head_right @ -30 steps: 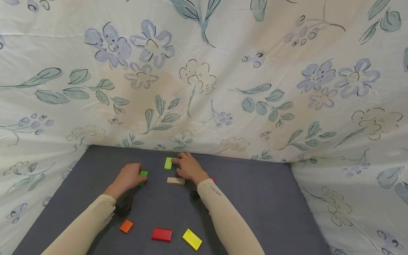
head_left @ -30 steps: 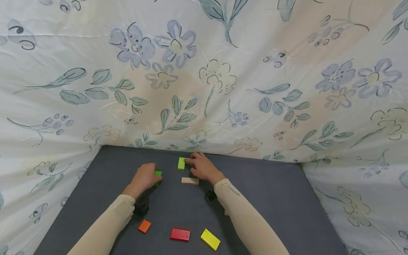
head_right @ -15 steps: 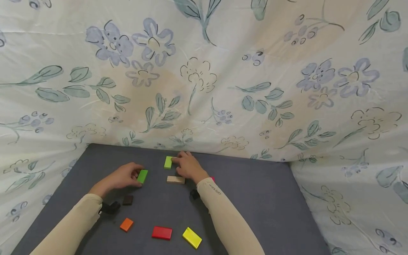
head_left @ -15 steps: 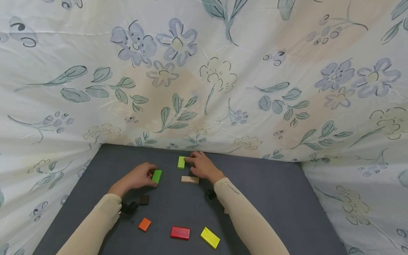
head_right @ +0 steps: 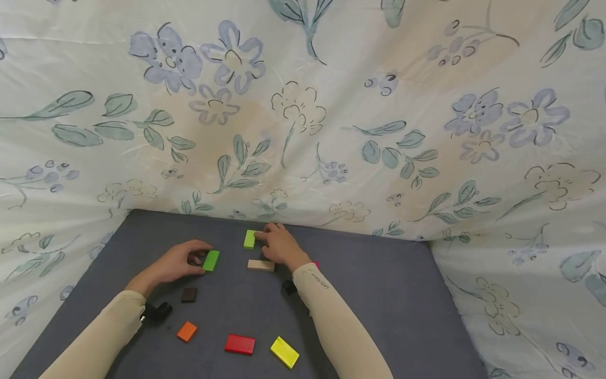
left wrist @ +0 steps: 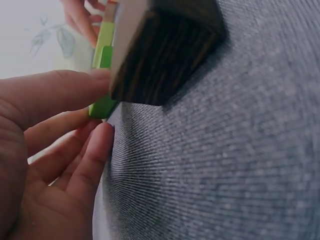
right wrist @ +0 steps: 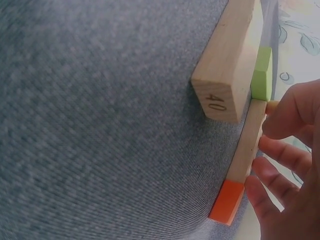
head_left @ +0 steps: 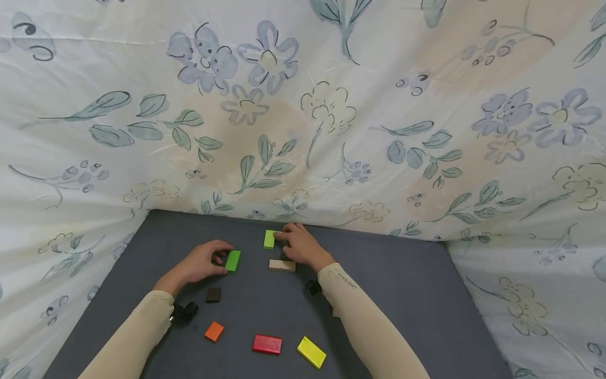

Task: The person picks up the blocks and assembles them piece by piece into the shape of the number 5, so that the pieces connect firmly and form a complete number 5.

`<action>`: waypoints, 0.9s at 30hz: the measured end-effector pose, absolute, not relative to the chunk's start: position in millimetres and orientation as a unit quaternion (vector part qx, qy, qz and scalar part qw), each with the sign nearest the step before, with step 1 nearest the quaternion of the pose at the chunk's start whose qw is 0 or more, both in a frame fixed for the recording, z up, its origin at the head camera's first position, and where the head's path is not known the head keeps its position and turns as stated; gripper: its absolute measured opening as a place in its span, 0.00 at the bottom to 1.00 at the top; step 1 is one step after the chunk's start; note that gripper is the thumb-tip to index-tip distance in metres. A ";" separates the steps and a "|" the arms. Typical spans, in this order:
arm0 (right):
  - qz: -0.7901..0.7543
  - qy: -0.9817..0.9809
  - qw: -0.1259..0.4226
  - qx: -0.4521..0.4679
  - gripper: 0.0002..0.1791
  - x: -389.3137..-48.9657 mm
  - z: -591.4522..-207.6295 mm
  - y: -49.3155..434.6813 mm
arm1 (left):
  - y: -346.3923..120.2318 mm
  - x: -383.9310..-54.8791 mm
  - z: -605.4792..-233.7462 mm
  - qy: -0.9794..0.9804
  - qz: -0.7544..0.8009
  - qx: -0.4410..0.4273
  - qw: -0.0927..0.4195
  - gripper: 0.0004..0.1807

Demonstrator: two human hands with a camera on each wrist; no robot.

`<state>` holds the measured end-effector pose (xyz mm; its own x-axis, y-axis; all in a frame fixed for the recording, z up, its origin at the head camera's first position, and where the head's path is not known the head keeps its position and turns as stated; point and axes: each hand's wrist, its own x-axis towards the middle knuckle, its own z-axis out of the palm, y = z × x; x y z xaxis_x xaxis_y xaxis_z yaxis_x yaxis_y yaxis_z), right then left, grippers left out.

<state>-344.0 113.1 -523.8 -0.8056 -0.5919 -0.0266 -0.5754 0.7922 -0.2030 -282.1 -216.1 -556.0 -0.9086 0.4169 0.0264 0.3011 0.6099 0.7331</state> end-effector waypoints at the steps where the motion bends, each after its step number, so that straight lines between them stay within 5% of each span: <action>1: -0.092 0.946 0.045 -0.308 0.28 -344.1 -523.7 113.2 | -216.3 -282.4 -555.7 0.894 0.394 0.200 0.073 0.35; 27: -0.108 0.946 0.038 -0.305 0.27 -347.8 -526.6 113.9 | -203.1 -294.7 -539.8 0.895 0.395 0.191 0.084 0.34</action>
